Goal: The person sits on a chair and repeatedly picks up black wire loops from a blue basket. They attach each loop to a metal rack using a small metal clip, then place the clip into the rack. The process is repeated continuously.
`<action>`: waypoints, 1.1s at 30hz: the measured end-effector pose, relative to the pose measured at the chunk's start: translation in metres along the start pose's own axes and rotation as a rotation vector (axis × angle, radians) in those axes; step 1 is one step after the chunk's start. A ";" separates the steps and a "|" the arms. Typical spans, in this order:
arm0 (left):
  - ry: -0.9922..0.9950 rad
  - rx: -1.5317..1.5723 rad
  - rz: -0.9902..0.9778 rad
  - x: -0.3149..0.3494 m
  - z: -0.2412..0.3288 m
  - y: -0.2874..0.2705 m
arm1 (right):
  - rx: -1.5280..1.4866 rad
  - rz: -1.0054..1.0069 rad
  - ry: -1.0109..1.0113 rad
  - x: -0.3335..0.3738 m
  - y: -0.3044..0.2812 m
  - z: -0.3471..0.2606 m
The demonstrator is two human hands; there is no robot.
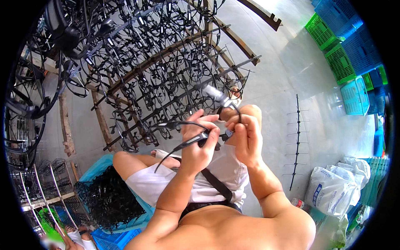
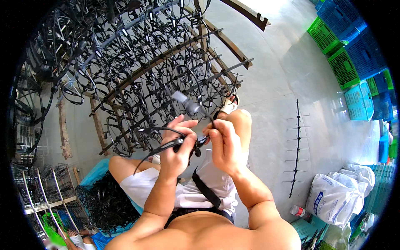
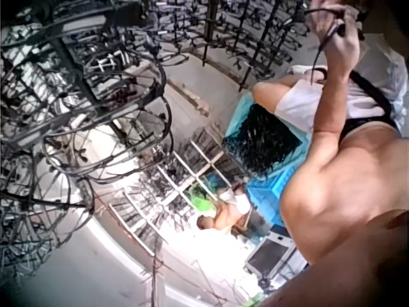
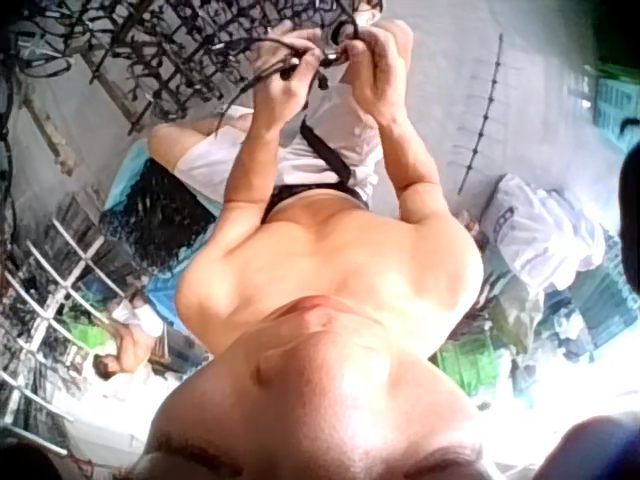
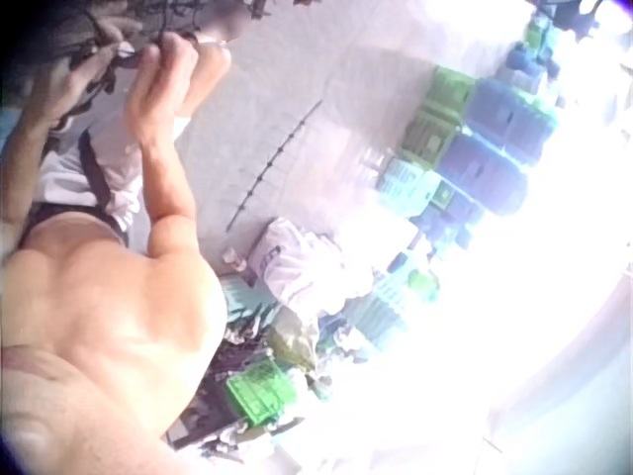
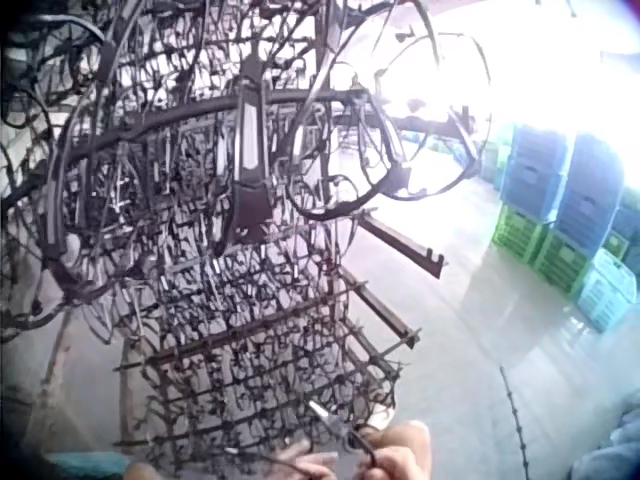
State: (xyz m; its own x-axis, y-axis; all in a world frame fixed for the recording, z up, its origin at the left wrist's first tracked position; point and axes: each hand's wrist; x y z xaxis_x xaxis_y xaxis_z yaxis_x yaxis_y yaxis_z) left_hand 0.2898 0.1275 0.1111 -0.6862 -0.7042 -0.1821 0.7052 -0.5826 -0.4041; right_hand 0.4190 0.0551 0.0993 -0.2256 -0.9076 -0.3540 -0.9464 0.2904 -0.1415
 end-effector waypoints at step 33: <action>-0.094 -0.390 0.285 -0.071 -0.081 0.060 | -0.316 0.017 0.460 -0.152 -0.053 0.128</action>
State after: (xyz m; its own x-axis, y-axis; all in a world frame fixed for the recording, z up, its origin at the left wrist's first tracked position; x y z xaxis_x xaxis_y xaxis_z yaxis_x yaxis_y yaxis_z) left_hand 0.3669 0.1754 0.0271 -0.4439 -0.8575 -0.2602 0.7308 -0.1784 -0.6588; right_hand 0.5327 0.2168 0.0428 -0.2524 -0.9628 0.0964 -0.9490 0.2658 0.1695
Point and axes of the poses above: each hand's wrist, its own x-axis away from the middle knuckle, its own y-axis out of the palm, z = x × y, and after that the axes turned 14 degrees about -z, right-handed
